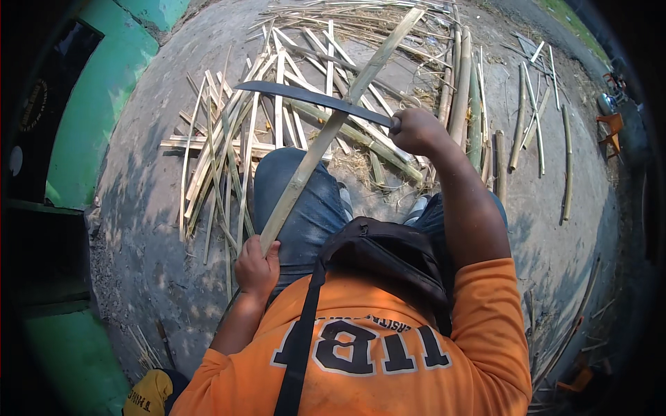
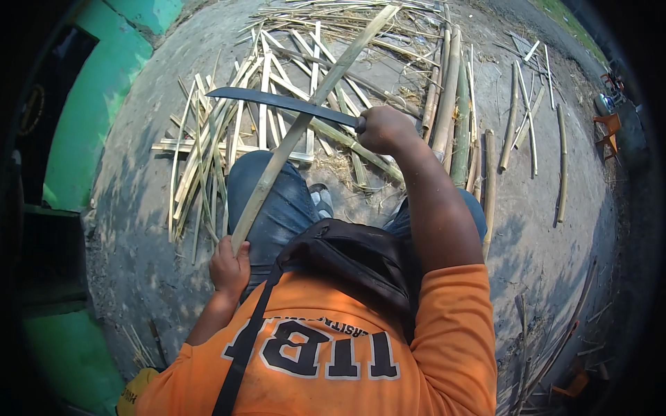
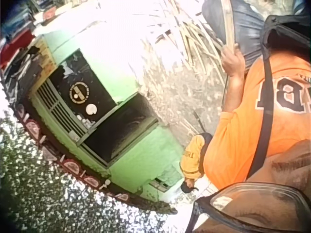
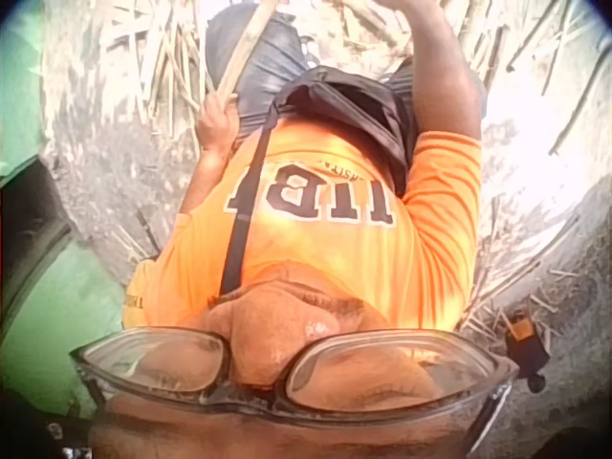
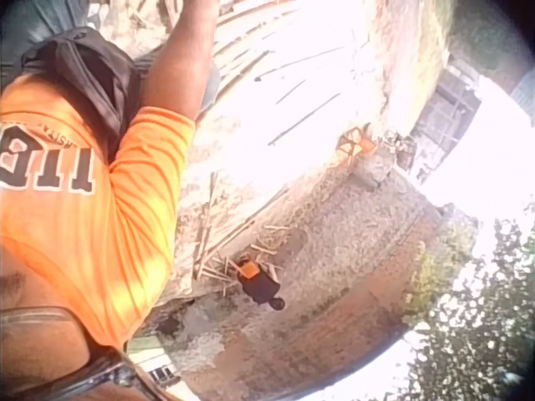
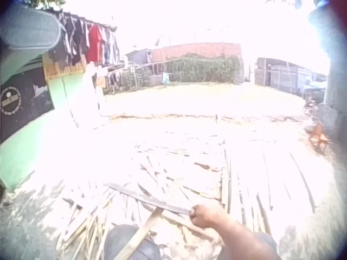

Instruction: The person shaves strips of bamboo with a large blade, removing thin shavings by drawing the blade along the wood.

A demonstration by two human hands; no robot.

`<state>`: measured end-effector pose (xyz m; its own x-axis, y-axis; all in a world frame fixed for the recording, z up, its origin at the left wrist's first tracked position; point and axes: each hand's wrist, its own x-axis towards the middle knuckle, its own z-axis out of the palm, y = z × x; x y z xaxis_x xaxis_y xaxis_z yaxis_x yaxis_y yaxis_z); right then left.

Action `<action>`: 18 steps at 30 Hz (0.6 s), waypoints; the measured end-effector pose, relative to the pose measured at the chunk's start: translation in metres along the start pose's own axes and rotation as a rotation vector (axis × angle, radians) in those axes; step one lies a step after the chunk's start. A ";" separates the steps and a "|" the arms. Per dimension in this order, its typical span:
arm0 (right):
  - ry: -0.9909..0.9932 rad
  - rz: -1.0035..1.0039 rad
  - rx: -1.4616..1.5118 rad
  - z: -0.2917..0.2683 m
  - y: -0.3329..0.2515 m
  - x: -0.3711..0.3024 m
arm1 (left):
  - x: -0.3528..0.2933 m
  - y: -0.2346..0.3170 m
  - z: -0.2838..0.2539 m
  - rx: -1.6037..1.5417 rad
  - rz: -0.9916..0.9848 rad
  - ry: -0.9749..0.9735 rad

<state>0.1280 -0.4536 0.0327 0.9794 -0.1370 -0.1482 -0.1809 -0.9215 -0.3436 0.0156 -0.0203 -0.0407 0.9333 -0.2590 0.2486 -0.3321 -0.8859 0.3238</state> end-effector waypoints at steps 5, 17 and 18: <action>-0.014 0.007 0.068 -0.001 -0.015 -0.009 | -0.004 -0.003 0.004 0.031 -0.028 -0.026; 0.020 0.151 -0.038 -0.004 -0.001 -0.003 | 0.003 -0.004 0.001 0.078 0.018 -0.026; 0.027 0.117 -0.029 -0.003 -0.004 -0.007 | 0.000 -0.005 0.001 0.082 0.020 -0.019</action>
<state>0.1226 -0.4497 0.0381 0.9540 -0.2537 -0.1600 -0.2917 -0.9087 -0.2986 0.0175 -0.0161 -0.0431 0.9293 -0.2837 0.2365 -0.3392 -0.9089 0.2427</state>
